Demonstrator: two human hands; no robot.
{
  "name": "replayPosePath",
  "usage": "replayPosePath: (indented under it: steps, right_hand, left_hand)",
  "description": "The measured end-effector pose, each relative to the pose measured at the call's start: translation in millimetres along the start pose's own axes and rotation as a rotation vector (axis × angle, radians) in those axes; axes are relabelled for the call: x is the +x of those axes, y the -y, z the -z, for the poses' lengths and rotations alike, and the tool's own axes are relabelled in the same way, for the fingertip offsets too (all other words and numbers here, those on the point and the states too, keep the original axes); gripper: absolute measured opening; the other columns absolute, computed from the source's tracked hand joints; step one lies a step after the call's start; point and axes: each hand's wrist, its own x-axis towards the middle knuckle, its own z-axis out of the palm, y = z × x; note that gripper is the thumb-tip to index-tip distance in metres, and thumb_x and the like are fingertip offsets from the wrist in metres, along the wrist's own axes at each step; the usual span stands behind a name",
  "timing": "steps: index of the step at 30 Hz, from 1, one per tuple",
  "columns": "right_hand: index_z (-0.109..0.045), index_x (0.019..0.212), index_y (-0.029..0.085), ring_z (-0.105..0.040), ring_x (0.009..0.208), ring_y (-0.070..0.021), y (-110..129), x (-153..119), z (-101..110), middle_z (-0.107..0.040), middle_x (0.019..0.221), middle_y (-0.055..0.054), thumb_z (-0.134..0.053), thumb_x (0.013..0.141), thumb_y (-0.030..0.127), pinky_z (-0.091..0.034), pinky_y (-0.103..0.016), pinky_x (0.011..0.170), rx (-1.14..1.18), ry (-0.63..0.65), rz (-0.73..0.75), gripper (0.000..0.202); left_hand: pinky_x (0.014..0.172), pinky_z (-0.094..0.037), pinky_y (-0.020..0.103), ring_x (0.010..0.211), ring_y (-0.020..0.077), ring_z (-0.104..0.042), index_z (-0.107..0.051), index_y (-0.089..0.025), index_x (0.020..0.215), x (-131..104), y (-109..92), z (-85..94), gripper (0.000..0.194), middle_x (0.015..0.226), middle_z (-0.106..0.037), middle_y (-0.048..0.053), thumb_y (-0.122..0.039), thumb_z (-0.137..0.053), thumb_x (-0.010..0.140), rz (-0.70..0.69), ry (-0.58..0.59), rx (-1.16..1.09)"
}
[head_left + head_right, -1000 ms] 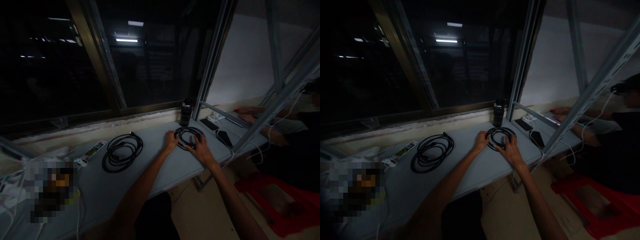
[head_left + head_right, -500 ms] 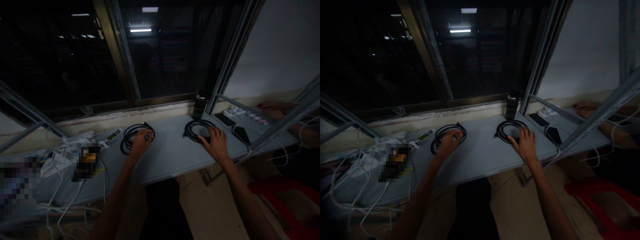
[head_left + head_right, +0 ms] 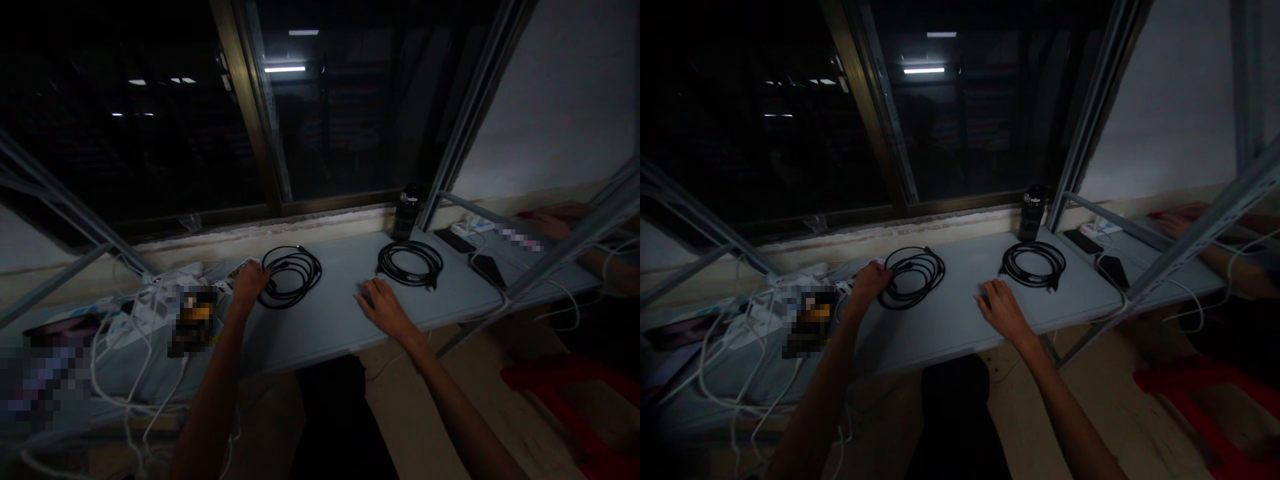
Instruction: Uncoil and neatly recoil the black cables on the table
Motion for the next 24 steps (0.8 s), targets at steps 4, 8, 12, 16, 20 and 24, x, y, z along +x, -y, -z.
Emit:
replayPosePath:
  steps: [4, 8, 12, 16, 20, 24]
  right_hand:
    - [-0.064, 0.132, 0.017, -0.063, 0.121, -0.0357, -1, 0, 4, -0.066, 0.129, -0.019, -0.051, 0.119, 0.046, -0.055, -0.055, 0.112, 0.036, -0.022, 0.008, 0.034]
    - [-0.051, 0.158, 0.015, -0.058, 0.142, -0.0379, 28, 28, 36, -0.059, 0.15, -0.023, -0.052, 0.119, 0.054, -0.049, -0.06, 0.124, 0.098, -0.184, 0.009, 0.056]
    - [-0.039, 0.173, 0.017, -0.047, 0.158, -0.04, 81, 106, 113, -0.048, 0.168, -0.021, -0.06, 0.116, 0.064, -0.043, -0.068, 0.131, 0.138, -0.485, 0.134, 0.077]
    - [-0.067, 0.141, 0.002, -0.066, 0.139, -0.0328, 121, 199, 199, -0.065, 0.143, -0.013, -0.036, 0.119, 0.068, -0.059, -0.052, 0.109, 0.375, -0.517, 0.286, 0.076]
    - [-0.059, 0.099, -0.019, -0.073, 0.103, -0.0091, 155, 221, 282, -0.064, 0.111, -0.001, 0.024, 0.084, 0.05, -0.041, -0.022, 0.076, 0.776, -0.541, 0.004, 0.109]
    - [-0.055, 0.086, -0.01, -0.072, 0.081, -0.0034, 201, 164, 354, -0.069, 0.098, 0.001, -0.019, 0.099, 0.058, -0.027, -0.017, 0.065, 1.014, -0.34, -0.332, 0.078]
  left_hand:
    - [0.088, -0.058, 0.036, 0.094, 0.0292, -0.077, -0.059, -0.015, 0.132, -8, -28, 36.2, 0.029, 0.101, -0.08, 0.015, -0.029, -0.051, 0.108, -0.11, -0.132, -0.236]
    - [0.085, -0.058, 0.031, 0.086, 0.0216, -0.073, -0.058, -0.018, 0.138, -25, -77, 94.8, 0.033, 0.1, -0.077, 0.007, -0.039, -0.05, 0.114, -0.448, -0.212, -0.552]
    - [0.096, -0.058, 0.034, 0.096, 0.0218, -0.076, -0.064, -0.017, 0.134, -45, -148, 162.4, 0.03, 0.1, -0.074, 0.005, -0.038, -0.052, 0.115, -0.742, -0.304, -0.465]
    - [0.103, -0.06, 0.044, 0.12, 0.0324, -0.079, -0.066, -0.01, 0.125, -55, -220, 227.3, 0.048, 0.109, -0.072, 0.006, -0.054, -0.049, 0.117, -0.981, -0.409, -0.279]
    - [0.099, -0.056, 0.054, 0.124, 0.0372, -0.079, -0.063, 0.0, 0.125, -54, -261, 291.2, 0.086, 0.107, -0.071, 0.008, -0.058, 0.0, 0.114, -1.084, -0.657, 0.125]
    - [0.096, -0.049, 0.06, 0.128, 0.04, -0.076, -0.064, 0.002, 0.123, -42, -267, 349.1, 0.096, 0.111, -0.074, 0.011, -0.049, 0.016, 0.104, -1.107, -0.79, 0.348]
